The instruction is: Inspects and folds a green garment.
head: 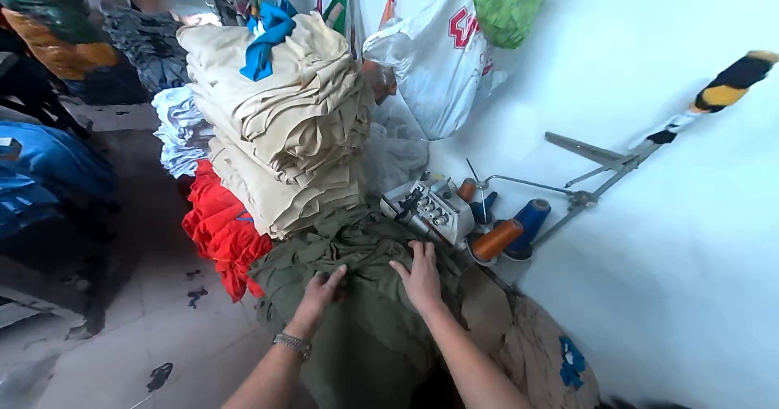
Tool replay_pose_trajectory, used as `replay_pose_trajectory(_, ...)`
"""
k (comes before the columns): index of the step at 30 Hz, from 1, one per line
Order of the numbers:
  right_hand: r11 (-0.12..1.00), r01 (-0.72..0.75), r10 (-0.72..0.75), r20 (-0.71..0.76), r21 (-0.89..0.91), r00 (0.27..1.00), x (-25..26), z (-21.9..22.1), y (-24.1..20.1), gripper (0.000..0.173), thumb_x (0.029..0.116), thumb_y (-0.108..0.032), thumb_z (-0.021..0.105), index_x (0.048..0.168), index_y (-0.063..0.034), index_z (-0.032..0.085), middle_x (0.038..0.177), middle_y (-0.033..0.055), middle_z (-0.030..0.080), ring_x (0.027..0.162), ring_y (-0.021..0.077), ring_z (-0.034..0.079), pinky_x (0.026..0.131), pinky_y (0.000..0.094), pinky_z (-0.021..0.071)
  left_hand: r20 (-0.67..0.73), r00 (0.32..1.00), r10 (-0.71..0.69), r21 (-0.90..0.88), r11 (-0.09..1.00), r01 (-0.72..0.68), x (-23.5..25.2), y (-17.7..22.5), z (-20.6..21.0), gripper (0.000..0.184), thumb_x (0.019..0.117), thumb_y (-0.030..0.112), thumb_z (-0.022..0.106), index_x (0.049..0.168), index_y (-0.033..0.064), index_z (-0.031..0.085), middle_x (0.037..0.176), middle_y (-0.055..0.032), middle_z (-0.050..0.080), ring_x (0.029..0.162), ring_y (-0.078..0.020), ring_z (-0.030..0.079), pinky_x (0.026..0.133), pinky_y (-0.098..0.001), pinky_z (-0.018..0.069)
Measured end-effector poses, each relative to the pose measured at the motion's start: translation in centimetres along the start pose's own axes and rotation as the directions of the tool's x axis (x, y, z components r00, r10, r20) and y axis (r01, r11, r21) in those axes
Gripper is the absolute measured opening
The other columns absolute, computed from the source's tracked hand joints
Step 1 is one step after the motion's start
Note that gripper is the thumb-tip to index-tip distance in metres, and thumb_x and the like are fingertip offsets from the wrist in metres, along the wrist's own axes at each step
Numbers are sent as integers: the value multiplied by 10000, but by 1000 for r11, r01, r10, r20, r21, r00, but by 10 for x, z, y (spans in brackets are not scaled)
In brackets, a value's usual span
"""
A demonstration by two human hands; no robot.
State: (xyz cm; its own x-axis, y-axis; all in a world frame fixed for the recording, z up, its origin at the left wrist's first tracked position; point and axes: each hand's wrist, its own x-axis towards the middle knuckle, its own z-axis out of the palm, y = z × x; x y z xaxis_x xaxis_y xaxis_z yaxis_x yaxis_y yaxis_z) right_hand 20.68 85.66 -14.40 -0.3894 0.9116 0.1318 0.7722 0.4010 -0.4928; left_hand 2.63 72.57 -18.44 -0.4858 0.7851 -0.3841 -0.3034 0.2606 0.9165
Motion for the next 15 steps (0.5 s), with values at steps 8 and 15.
replay_pose_trajectory(8, 995, -96, 88, 245, 23, 966, 40, -6, 20, 1328, 648, -681, 874, 1652, -146, 188, 1692, 210, 164, 1553, 430, 153, 1207, 683, 140, -64, 981, -183, -275, 948, 159, 13, 31, 1, 573, 1073, 361, 522, 1521, 52, 343, 1239, -245, 592, 965, -324, 681, 773, -444, 596)
replay_pose_trajectory(15, 996, 19, 21, 443, -85, 896, 43, -21, 0, 1181, 626, -691, 879, 1571, -190, 379, 1586, 207, 371, 1470, 432, 329, 1150, 671, 298, -10, 992, -127, -348, 930, 115, 26, 55, 12, 502, 1106, 315, 439, 1489, 8, 336, 1177, -245, 629, 884, -319, 706, 747, -444, 613)
